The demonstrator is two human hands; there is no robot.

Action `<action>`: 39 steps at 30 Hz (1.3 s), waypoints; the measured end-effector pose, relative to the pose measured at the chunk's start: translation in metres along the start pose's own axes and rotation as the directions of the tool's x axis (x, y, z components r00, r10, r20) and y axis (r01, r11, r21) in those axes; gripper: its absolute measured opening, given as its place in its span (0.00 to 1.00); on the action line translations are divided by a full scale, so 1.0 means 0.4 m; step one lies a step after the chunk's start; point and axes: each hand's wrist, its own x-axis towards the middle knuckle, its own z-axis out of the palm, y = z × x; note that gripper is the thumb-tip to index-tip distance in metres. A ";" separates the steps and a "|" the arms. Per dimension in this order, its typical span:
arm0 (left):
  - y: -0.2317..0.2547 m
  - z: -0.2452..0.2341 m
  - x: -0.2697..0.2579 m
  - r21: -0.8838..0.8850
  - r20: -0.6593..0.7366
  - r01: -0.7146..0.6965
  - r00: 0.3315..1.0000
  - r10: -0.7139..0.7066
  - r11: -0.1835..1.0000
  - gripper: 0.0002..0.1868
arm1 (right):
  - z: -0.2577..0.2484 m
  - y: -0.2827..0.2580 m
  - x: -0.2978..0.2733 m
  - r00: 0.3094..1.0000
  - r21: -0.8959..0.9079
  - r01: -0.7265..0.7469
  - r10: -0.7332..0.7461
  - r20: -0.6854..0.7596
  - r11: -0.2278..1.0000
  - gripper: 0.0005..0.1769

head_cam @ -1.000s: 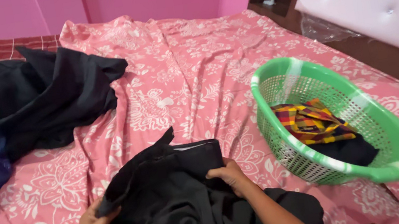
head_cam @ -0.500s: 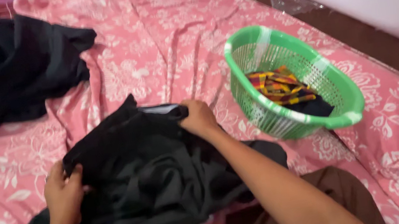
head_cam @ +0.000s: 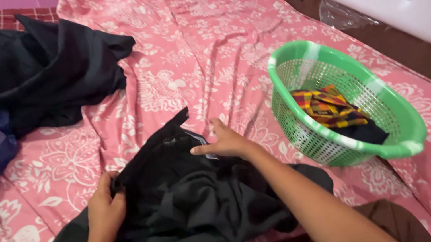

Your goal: The person picks up black trousers from a pile of laundry on a bed, lays them flat, and folds them by hand into a rectangle.

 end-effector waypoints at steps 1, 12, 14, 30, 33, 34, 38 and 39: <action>0.003 0.000 0.002 -0.002 -0.009 -0.003 1.000 0.003 1.000 0.16 | 0.004 -0.028 0.008 1.000 -0.003 0.009 -0.009 0.000 1.000 0.69; 0.035 -0.034 0.010 0.285 -0.167 -0.420 0.864 0.476 0.862 0.19 | 0.167 -0.219 0.046 0.852 -0.802 0.343 -0.522 0.046 0.488 0.42; 0.062 -0.051 -0.002 0.333 -0.172 -0.235 0.937 0.304 0.913 0.19 | 0.176 -0.196 0.059 0.846 -0.803 0.299 -0.533 -0.027 0.516 0.26; 0.065 0.046 0.078 -0.833 0.414 0.487 0.863 -0.290 0.261 0.38 | 0.063 -0.346 0.047 0.563 -0.657 0.410 -0.742 -0.364 0.633 0.11; 0.052 0.041 0.063 -0.864 0.476 0.501 0.848 -0.235 0.058 0.39 | 0.148 -0.307 0.042 0.692 -0.546 0.621 -0.720 0.047 0.562 0.19; 0.041 0.045 0.059 -0.863 0.476 0.502 0.847 -0.239 0.061 0.39 | 0.183 -0.284 0.030 0.709 -0.554 0.652 -0.674 0.205 0.518 0.21; -0.050 0.097 0.069 -0.842 0.421 0.522 0.792 -0.441 0.135 0.24 | 0.270 -0.189 -0.002 0.868 -0.358 0.491 -0.480 0.126 0.794 0.31; -0.080 0.107 0.074 -0.838 0.408 0.528 0.772 -0.487 0.135 0.19 | 0.273 -0.165 0.007 0.892 -0.201 0.449 -0.424 0.156 0.871 0.32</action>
